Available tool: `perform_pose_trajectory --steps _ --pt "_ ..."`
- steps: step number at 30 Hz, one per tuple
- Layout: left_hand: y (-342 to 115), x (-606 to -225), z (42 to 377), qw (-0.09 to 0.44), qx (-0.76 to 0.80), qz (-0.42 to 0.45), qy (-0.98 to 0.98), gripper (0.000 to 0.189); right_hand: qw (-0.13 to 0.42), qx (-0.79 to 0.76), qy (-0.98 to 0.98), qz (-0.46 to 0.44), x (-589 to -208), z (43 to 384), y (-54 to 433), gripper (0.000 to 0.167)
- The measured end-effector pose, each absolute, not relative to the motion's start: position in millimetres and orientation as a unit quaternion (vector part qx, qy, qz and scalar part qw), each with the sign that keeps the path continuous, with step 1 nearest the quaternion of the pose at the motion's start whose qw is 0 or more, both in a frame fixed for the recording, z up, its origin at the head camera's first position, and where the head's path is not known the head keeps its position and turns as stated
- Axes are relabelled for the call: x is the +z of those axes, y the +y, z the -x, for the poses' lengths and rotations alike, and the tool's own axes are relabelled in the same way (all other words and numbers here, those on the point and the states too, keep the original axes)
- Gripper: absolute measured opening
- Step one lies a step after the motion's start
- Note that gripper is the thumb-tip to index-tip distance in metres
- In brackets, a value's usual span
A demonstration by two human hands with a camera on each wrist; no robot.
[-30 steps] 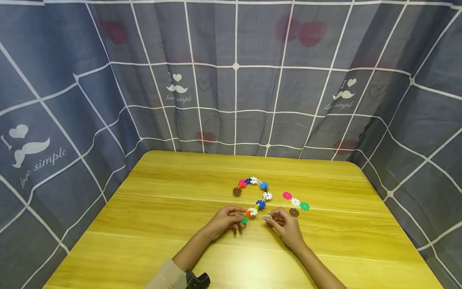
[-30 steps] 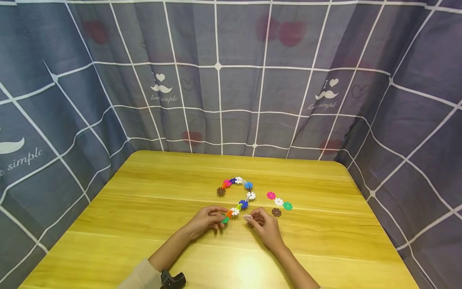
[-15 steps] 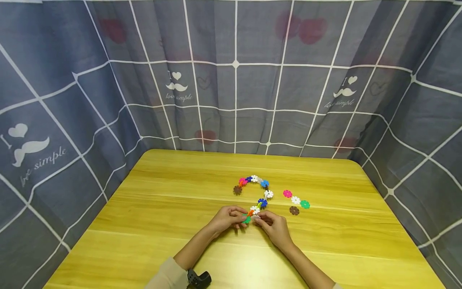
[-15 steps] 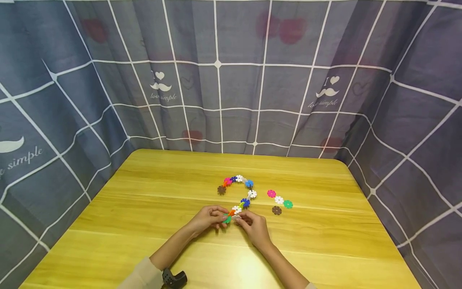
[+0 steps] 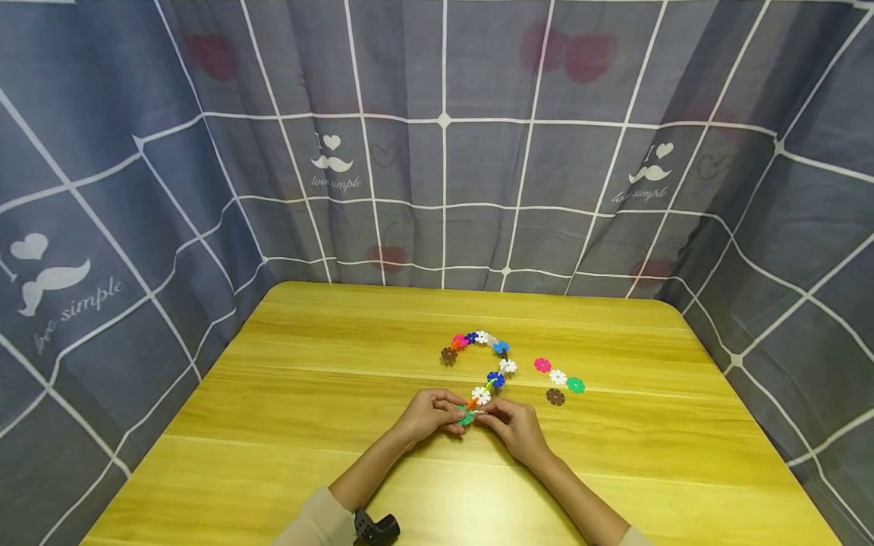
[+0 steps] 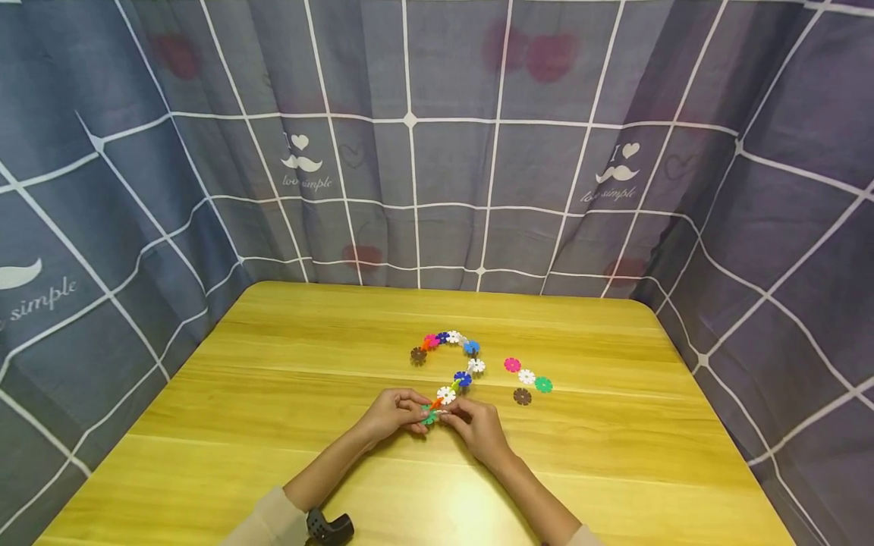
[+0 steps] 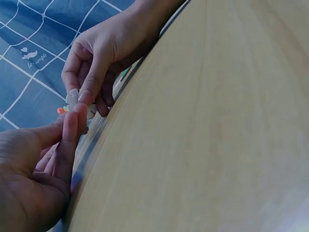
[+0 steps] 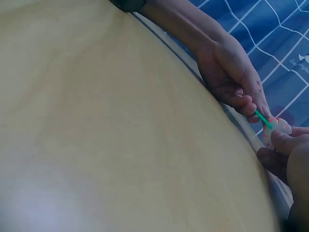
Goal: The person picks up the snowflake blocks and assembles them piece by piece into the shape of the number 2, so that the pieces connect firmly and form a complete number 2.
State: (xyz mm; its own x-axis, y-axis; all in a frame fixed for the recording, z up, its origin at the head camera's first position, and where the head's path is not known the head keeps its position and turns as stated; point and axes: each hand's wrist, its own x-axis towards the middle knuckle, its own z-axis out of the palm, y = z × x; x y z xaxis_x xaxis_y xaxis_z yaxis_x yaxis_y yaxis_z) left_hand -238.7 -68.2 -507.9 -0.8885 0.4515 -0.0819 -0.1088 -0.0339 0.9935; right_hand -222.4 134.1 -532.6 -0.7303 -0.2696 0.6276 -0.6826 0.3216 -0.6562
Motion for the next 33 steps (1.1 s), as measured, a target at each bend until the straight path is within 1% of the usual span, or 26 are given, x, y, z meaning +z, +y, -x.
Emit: perform_pose_trajectory --steps 4,9,13,15,19,22,24,26,28,30,31,33 --pt "-68 -506 238 0.201 0.712 -0.125 0.661 0.023 0.229 0.467 -0.785 -0.336 -531 226 134 0.01" --pt "-69 -507 238 0.206 0.708 -0.138 0.661 0.024 0.233 0.455 -0.776 -0.368 -533 228 135 0.011" --pt "-71 -507 237 0.205 0.706 -0.142 0.662 0.024 0.229 0.463 -0.775 -0.363 -536 228 134 0.009" --pt "-70 -506 237 0.194 0.701 -0.145 0.671 0.024 0.233 0.457 -0.783 -0.353 -536 229 133 0.009" --pt "-67 -509 237 0.146 0.672 -0.173 0.705 0.024 0.243 0.438 -0.802 -0.325 -536 229 138 0.013" --pt "-64 -510 236 0.091 0.62 -0.197 0.754 0.023 0.26 0.428 -0.811 -0.304 -535 230 148 0.017" --pt "-64 -511 236 0.053 0.575 -0.209 0.789 0.022 0.285 0.418 -0.815 -0.284 -533 231 158 0.018" --pt "-63 -512 235 0.012 0.524 -0.227 0.821 0.024 0.325 0.391 -0.824 -0.25 -532 233 172 0.017" --pt "-63 -512 236 -0.023 0.483 -0.251 0.838 0.031 0.362 0.36 -0.836 -0.202 -531 234 187 0.016" --pt "-63 -513 236 -0.05 0.452 -0.276 0.847 0.042 0.382 0.325 -0.853 -0.142 -530 232 202 0.017" --pt "-63 -514 237 -0.06 0.44 -0.287 0.849 0.048 0.384 0.312 -0.861 -0.115 -530 231 209 0.018" --pt "-64 -514 237 -0.071 0.423 -0.303 0.851 0.056 0.37 0.29 -0.879 -0.075 -531 228 219 0.022"
